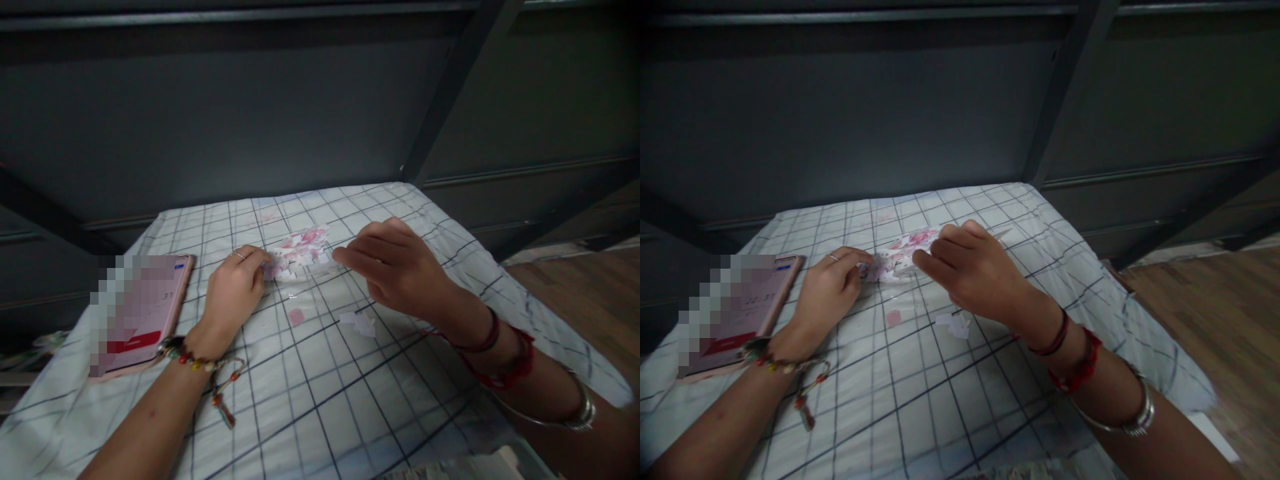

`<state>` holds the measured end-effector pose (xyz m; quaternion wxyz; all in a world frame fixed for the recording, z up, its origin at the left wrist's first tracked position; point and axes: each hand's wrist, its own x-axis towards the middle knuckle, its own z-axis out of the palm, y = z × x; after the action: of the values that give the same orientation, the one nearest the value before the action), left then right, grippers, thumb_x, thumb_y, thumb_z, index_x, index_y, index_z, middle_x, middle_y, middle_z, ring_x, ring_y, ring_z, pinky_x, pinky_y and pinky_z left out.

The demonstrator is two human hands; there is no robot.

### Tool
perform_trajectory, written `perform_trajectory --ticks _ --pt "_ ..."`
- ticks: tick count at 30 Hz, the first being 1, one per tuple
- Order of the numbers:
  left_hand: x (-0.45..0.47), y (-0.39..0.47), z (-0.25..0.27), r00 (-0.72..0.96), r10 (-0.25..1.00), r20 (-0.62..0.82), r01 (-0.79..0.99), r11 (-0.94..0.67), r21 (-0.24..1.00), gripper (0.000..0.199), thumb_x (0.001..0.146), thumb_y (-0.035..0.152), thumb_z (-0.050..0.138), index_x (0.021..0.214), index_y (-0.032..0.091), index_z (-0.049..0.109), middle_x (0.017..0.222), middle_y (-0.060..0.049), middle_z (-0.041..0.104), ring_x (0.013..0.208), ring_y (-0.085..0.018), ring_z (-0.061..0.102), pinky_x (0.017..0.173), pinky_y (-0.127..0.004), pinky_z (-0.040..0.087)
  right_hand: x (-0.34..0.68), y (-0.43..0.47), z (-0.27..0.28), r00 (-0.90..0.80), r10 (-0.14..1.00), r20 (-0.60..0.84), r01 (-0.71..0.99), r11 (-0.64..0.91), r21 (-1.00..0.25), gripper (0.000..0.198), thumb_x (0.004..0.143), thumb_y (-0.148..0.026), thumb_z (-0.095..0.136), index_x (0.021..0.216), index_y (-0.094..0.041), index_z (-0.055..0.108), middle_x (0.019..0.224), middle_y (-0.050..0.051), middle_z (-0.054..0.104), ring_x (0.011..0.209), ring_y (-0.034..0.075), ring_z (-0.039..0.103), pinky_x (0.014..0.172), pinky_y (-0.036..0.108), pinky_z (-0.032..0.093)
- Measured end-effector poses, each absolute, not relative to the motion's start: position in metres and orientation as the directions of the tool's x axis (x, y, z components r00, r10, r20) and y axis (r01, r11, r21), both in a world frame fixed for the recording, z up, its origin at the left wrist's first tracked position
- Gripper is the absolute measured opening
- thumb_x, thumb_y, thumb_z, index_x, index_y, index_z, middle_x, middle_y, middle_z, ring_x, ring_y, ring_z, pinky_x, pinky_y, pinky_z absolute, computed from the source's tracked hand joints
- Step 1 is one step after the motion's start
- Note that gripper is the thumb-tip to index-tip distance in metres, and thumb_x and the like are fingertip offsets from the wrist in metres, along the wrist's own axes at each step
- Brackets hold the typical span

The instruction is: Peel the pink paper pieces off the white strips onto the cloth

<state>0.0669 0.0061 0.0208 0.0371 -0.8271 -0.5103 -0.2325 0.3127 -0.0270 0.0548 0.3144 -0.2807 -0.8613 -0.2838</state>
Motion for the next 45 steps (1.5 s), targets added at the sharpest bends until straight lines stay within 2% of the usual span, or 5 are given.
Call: perform_trajectory --ticks 5,12,27,33,45 --pt "0.067 0.006 0.020 0.378 0.822 0.426 0.855 -0.486 0.180 0.032 0.077 0.009 0.035 0.089 0.016 0.063 0.096 -0.007 0.067 0.091 -0.022 0.062 0.082 -0.034 0.051 0.313 -0.028 0.056 -0.657 0.265 0.705 0.613 0.732 0.296 0.026 0.080 0.001 0.041 0.092 -0.015 0.058 0.073 0.002 0.063 0.077 0.016 0.048 0.066 0.031 0.034" --pt "0.065 0.007 0.018 0.380 0.819 0.431 0.853 -0.490 0.181 0.032 0.077 0.009 0.035 0.088 0.016 0.064 0.095 -0.007 0.067 0.090 -0.022 0.062 0.082 -0.035 0.051 0.324 -0.026 0.060 -0.644 0.303 0.702 0.692 0.622 0.366 0.030 0.077 0.004 0.039 0.094 -0.016 0.054 0.067 0.001 0.058 0.068 0.017 0.043 0.060 0.032 0.029" --pt "0.065 0.007 0.019 0.378 0.824 0.421 0.857 -0.484 0.178 0.032 0.076 0.007 0.035 0.088 0.016 0.063 0.095 -0.007 0.067 0.090 -0.022 0.062 0.083 -0.036 0.051 0.321 -0.030 0.063 -0.659 0.293 0.693 0.637 0.707 0.307 0.028 0.078 0.003 0.041 0.095 -0.015 0.054 0.070 0.002 0.061 0.073 0.017 0.047 0.062 0.032 0.034" --pt "0.064 0.008 0.020 0.384 0.818 0.428 0.854 -0.491 0.172 0.031 0.076 0.008 0.036 0.089 0.017 0.063 0.096 -0.006 0.066 0.090 -0.021 0.062 0.082 -0.034 0.050 0.313 -0.032 0.063 -0.686 0.210 0.696 0.545 0.783 0.301 0.023 0.080 0.001 0.045 0.097 -0.013 0.054 0.074 0.003 0.064 0.075 0.017 0.049 0.063 0.031 0.037" --pt "0.069 0.005 0.023 0.369 0.835 0.409 0.869 -0.466 0.168 0.031 0.077 0.008 0.035 0.088 0.017 0.063 0.095 -0.006 0.066 0.090 -0.021 0.062 0.084 -0.034 0.050 0.313 -0.024 0.052 -0.671 0.278 0.688 0.625 0.711 0.323 0.025 0.087 -0.002 0.041 0.094 -0.017 0.061 0.077 0.000 0.067 0.078 0.014 0.050 0.067 0.029 0.036"
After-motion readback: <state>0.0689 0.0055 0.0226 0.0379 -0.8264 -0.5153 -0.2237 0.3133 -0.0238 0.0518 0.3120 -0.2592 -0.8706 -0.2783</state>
